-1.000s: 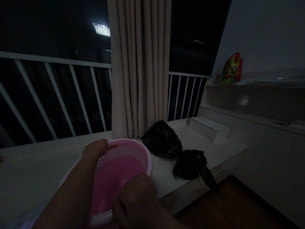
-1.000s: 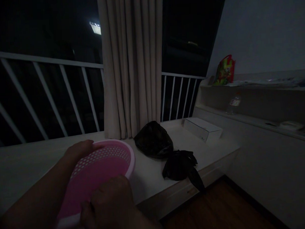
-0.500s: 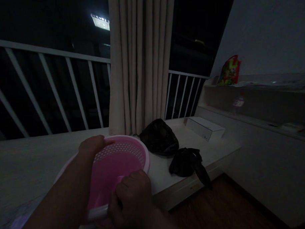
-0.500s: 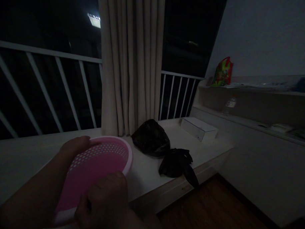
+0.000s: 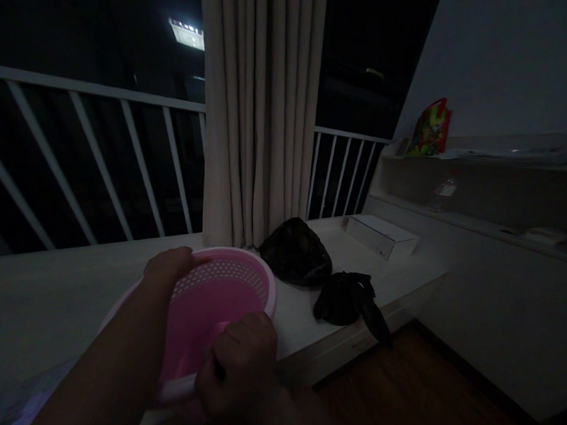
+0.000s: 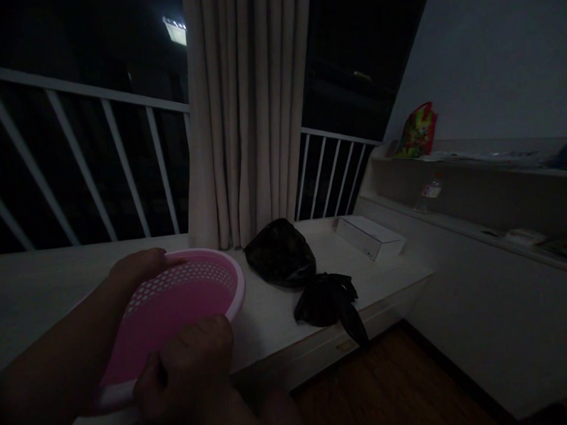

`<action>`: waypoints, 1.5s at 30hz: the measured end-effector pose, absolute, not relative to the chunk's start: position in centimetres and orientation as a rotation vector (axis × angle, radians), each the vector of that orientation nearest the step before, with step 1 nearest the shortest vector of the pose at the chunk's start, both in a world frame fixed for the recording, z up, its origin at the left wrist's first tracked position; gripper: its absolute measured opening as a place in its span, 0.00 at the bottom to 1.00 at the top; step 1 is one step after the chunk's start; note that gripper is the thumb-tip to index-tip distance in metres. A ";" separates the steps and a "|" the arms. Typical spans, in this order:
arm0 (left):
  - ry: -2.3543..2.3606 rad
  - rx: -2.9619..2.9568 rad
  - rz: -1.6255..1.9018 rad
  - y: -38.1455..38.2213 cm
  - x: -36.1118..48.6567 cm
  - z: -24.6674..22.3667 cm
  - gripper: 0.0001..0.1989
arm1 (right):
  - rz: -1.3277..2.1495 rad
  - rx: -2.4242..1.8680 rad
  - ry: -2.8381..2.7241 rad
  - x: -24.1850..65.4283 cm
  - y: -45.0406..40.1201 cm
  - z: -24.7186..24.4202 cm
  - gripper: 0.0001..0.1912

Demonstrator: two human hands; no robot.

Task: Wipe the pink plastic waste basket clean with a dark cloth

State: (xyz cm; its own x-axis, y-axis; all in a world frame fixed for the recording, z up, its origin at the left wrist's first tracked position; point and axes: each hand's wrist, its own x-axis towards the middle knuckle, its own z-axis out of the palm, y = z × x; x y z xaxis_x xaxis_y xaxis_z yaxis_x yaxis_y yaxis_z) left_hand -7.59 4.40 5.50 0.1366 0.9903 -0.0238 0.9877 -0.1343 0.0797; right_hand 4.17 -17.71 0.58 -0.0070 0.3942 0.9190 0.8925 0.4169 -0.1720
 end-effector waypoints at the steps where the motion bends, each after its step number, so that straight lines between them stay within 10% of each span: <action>1: 2.011 2.319 0.060 4.5 -7.6 5.5 0.44 | -0.579 -1.154 -1.592 4.1 -17.7 0.6 0.13; 45: 2.070 2.252 0.041 2.9 -7.7 6.0 0.47 | -0.560 -1.237 -1.720 4.5 -18.1 0.4 0.10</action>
State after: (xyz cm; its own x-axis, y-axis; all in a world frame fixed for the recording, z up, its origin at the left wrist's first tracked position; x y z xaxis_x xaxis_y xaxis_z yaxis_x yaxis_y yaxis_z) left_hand -7.68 2.90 6.00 0.0852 0.9957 -0.0361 0.9935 -0.0821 0.0787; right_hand 4.48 -18.06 0.43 -0.0774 0.4930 0.8666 0.9086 0.3927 -0.1422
